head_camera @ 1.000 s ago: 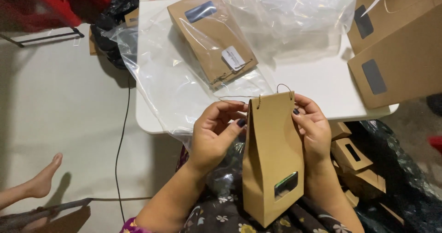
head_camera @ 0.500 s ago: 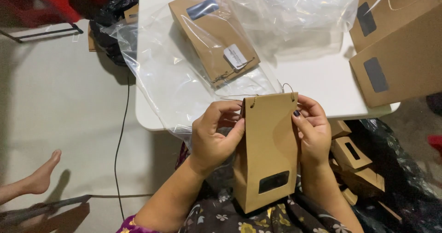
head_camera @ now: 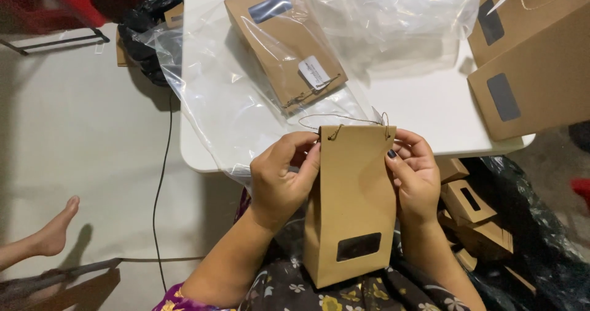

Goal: Assembling small brown gift bags by threading string through holes and attaching 'Thank You' tags.

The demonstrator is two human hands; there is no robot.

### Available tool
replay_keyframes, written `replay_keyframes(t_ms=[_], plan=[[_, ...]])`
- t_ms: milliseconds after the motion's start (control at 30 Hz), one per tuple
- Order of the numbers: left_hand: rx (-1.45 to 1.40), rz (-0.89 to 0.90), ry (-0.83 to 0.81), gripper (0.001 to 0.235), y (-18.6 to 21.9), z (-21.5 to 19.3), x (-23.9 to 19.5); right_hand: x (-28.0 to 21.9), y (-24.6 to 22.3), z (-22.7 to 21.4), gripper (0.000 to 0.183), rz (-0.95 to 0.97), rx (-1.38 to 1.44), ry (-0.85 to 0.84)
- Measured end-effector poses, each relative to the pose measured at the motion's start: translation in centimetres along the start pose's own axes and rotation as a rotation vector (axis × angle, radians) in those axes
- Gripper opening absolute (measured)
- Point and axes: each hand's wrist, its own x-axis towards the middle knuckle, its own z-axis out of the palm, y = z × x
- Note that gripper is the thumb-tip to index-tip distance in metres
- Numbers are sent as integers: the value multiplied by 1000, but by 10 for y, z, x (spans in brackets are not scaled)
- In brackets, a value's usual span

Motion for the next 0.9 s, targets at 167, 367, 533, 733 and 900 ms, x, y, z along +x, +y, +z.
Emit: replay_keyframes(t_ms=[167, 367, 533, 733, 900], plan=[[-81, 49, 8, 12, 29, 10, 2, -1, -6, 14, 38, 121, 117, -16], [-142, 79, 8, 13, 47, 18, 11, 4, -14, 19, 39, 221, 229, -67], [-138, 117, -3, 15, 46, 19, 14, 5, -12, 15, 40, 234, 265, -74], [106, 253, -18, 11, 31, 9, 18, 0, -15, 13, 38, 119, 139, -24], [208, 219, -19, 8, 18, 6, 15, -2, -13, 7, 36, -20, -43, -10]])
